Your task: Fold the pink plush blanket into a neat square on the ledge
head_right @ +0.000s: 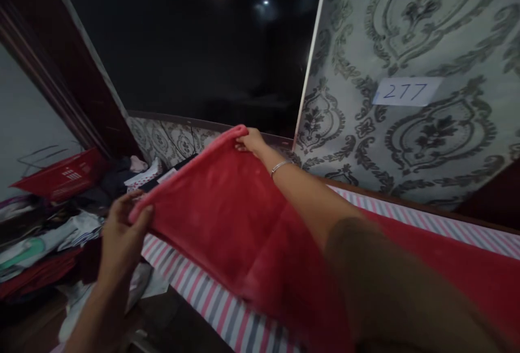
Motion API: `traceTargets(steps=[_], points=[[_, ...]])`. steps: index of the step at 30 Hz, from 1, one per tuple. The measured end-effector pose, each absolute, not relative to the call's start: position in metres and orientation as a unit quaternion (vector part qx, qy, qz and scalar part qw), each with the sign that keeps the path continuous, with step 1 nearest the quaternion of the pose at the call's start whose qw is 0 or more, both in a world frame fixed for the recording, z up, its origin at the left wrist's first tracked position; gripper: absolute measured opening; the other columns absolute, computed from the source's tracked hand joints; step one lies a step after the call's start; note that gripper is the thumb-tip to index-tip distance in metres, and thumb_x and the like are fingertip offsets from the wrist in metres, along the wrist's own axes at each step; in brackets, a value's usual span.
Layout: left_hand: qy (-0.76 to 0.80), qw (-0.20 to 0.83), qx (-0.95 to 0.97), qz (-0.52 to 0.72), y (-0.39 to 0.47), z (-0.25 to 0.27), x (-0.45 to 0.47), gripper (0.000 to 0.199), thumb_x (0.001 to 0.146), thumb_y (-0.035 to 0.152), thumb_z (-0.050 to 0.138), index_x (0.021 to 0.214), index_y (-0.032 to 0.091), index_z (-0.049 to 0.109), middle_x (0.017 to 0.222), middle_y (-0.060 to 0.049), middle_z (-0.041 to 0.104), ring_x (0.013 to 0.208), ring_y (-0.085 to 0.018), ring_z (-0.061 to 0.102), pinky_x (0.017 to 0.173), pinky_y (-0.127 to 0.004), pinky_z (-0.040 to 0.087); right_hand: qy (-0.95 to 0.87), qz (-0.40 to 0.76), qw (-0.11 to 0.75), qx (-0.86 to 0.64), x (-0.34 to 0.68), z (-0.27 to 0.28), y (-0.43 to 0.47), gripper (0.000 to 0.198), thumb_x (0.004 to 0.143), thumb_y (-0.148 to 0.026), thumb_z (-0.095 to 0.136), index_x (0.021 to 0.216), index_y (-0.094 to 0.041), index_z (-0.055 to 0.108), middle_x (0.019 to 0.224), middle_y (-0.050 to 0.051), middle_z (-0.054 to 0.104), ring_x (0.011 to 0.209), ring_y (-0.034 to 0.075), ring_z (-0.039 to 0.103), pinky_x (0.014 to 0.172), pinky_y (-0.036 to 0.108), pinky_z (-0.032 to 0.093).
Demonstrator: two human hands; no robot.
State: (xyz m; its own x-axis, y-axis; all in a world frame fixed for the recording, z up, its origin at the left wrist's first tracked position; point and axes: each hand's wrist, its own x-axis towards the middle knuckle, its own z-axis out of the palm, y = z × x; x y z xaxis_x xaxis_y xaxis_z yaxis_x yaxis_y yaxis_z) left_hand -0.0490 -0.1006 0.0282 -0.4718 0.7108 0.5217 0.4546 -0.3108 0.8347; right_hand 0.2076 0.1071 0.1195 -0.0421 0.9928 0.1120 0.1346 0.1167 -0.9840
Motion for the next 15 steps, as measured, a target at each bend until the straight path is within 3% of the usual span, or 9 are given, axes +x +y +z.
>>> traceTargets(steps=[6, 15], points=[[0.567, -0.071, 0.561, 0.599, -0.092, 0.092, -0.056, 0.043, 0.076, 0.035, 0.061, 0.117, 0.020, 0.061, 0.094, -0.002, 0.065, 0.083, -0.017, 0.061, 0.085, -0.033, 0.053, -0.531, 0.491, 0.556, -0.410, 0.220, 0.157, 0.094, 0.024, 0.087, 0.004, 0.056, 0.098, -0.017, 0.058, 0.068, -0.003, 0.063, 0.060, 0.008, 0.063, 0.059, 0.016, 0.055], [0.494, -0.092, 0.693, 0.518, -0.137, 0.078, 0.027, 0.042, 0.081, 0.025, 0.056, 0.123, 0.023, 0.059, 0.110, -0.006, 0.066, 0.100, -0.023, 0.064, 0.088, -0.035, 0.054, -0.543, 0.503, 0.513, -0.435, 0.314, 0.138, 0.065, 0.022, 0.081, 0.004, 0.057, 0.088, -0.016, 0.060, 0.070, 0.001, 0.066, 0.062, 0.012, 0.064, 0.061, 0.020, 0.054]])
